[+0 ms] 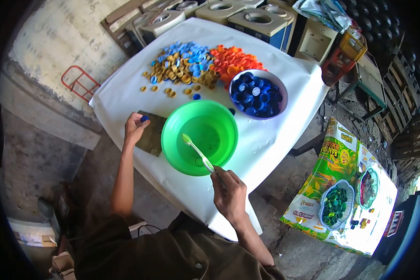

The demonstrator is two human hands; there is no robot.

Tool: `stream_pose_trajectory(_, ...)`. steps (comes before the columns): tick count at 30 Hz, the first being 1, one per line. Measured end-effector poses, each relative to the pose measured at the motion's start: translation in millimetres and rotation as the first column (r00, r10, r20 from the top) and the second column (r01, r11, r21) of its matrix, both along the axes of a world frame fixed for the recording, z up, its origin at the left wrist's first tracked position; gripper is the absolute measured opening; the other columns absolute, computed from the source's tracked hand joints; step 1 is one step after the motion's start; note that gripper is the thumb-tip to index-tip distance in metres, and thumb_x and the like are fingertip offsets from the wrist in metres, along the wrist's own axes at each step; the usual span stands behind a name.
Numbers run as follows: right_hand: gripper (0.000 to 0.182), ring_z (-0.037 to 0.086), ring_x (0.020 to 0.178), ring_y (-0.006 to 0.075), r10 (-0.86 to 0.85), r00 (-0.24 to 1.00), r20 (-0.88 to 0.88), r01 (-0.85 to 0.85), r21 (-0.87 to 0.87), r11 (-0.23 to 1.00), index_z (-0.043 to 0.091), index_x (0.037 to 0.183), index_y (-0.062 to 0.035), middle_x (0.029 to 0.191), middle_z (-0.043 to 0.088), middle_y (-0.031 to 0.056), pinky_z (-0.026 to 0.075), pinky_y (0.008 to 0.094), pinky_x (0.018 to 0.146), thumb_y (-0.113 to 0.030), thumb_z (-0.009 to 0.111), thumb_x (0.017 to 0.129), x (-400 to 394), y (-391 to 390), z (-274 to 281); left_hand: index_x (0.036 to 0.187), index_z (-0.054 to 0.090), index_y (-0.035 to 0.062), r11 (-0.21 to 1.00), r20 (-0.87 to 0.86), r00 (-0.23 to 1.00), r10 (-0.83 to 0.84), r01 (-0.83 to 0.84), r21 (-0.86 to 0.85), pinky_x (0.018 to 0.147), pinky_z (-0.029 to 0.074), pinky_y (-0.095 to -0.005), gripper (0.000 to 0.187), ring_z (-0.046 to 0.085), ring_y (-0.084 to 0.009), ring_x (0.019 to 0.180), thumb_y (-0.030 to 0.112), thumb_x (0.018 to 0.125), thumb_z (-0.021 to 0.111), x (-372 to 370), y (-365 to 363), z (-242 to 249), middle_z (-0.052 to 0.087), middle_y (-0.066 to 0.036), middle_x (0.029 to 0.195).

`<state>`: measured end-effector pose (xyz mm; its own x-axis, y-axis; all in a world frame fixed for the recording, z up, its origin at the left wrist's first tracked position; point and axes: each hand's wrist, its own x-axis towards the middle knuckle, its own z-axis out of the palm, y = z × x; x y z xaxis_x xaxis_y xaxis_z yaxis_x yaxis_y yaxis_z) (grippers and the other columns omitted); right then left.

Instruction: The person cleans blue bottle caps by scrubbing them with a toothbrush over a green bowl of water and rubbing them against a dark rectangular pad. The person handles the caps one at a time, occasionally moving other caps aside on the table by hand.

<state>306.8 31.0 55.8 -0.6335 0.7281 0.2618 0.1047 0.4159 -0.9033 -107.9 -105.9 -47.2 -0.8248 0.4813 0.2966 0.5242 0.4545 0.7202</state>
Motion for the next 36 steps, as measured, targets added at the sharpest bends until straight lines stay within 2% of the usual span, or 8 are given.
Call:
stream_pose_trajectory(2, 0.022, 0.064, 0.059, 0.0283, -0.116, 0.991, -0.061, 0.117, 0.023, 0.993, 0.069, 0.110, 0.0009, 0.073, 0.064, 0.0165, 0.049, 0.0372, 0.054, 0.003, 0.066, 0.088, -3.8, -4.9, -13.2, 0.097, 0.060, 0.0034, 0.985, -0.009, 0.994, -0.112, 0.112, 0.129, 0.070, 0.050, -0.0316, 0.032, 0.058, -0.0150, 0.074, 0.011, 0.077, 0.084, 28.5, 39.1, 36.0, 0.064, -0.005, 0.086)
stream_pose_trajectory(4, 0.017, 0.066, 0.063, 0.0318, 0.046, 0.982, 0.185, -0.073, 0.141, 0.987, 0.070, 0.105, 0.0008, 0.079, 0.067, 0.0189, 0.051, 0.0381, 0.055, 0.000, 0.067, 0.088, -3.0, 2.3, -26.7, 0.102, 0.062, 0.0037, 0.924, -0.001, 0.964, -0.266, 0.255, 0.284, 0.071, 0.051, -0.0309, 0.033, 0.058, -0.0145, 0.077, 0.010, 0.078, 0.083, 70.7, 92.8, 77.6, 0.064, -0.005, 0.089)
stream_pose_trajectory(8, 0.022, 0.065, 0.059, 0.0327, -0.050, 0.998, 0.048, 0.045, 0.107, 0.993, 0.068, 0.109, 0.0002, 0.077, 0.066, 0.0177, 0.050, 0.0387, 0.053, 0.000, 0.068, 0.087, 5.6, -1.0, -6.3, 0.109, 0.065, 0.0072, 0.750, -0.134, 0.768, -0.627, 0.641, 0.164, 0.079, 0.052, -0.0306, 0.034, 0.062, -0.0156, 0.092, 0.004, 0.079, 0.079, 143.6, 194.1, 131.2, 0.064, -0.004, 0.101)
stream_pose_trajectory(15, 0.020, 0.067, 0.067, 0.0367, -0.033, 0.998, 0.052, 0.028, 0.103, 0.994, 0.068, 0.107, 0.0011, 0.079, 0.068, 0.0198, 0.052, 0.0403, 0.059, 0.001, 0.069, 0.087, 28.7, -2.2, -12.8, 0.104, 0.067, 0.0108, 0.549, -0.276, 0.483, -0.831, 0.790, -0.273, 0.091, 0.050, -0.0442, 0.031, 0.061, -0.0347, 0.105, 0.009, 0.074, 0.073, 218.9, 328.9, 92.8, 0.063, -0.012, 0.108)
stream_pose_trajectory(22, 0.015, 0.070, 0.071, 0.0370, -0.055, 0.996, 0.065, 0.049, 0.084, 0.995, 0.069, 0.103, 0.0037, 0.082, 0.069, 0.0212, 0.054, 0.0412, 0.062, -0.003, 0.066, 0.090, 36.8, -8.5, -17.8, 0.135, 0.055, 0.0039, 0.630, -0.330, 0.537, -0.776, 0.658, -0.412, 0.095, 0.048, -0.0499, 0.056, 0.056, -0.0428, 0.112, 0.004, 0.080, 0.065, 235.9, 332.0, 78.6, 0.051, -0.025, 0.129)
stream_pose_trajectory(25, 0.016, 0.072, 0.078, 0.0363, -0.088, 0.991, 0.098, 0.082, 0.064, 0.995, 0.070, 0.103, 0.0047, 0.088, 0.071, 0.0229, 0.056, 0.0403, 0.068, -0.003, 0.067, 0.090, 41.4, -8.8, -17.6, 0.127, 0.060, 0.0048, 0.607, -0.332, 0.546, -0.770, 0.786, -0.116, 0.089, 0.049, -0.0455, 0.047, 0.059, -0.0344, 0.104, 0.011, 0.082, 0.072, 214.1, 280.4, 116.3, 0.058, -0.016, 0.109)
stream_pose_trajectory(30, 0.019, 0.069, 0.071, 0.0284, -0.237, 0.968, 0.085, 0.237, 0.017, 0.971, 0.068, 0.106, 0.0076, 0.082, 0.069, 0.0210, 0.051, 0.0356, 0.063, -0.001, 0.062, 0.090, 41.6, -12.0, -8.8, 0.099, 0.069, 0.0036, 0.826, -0.105, 0.884, -0.455, 0.463, 0.322, 0.070, 0.055, -0.0356, 0.018, 0.069, -0.0232, 0.078, 0.000, 0.083, 0.063, 97.3, 188.1, 98.4, 0.070, -0.012, 0.089)
stream_pose_trajectory(36, 0.020, 0.064, 0.066, 0.0219, -0.318, 0.934, 0.160, 0.298, 0.139, 0.944, 0.068, 0.106, 0.0089, 0.079, 0.069, 0.0190, 0.048, 0.0356, 0.060, -0.004, 0.060, 0.092, 14.4, -14.7, -18.3, 0.093, 0.072, 0.0090, 0.980, -0.141, 0.985, -0.101, 0.074, -0.184, 0.083, 0.053, -0.0421, 0.014, 0.063, -0.0349, 0.095, 0.012, 0.079, 0.071, -61.9, 119.5, 14.2, 0.068, -0.013, 0.095)
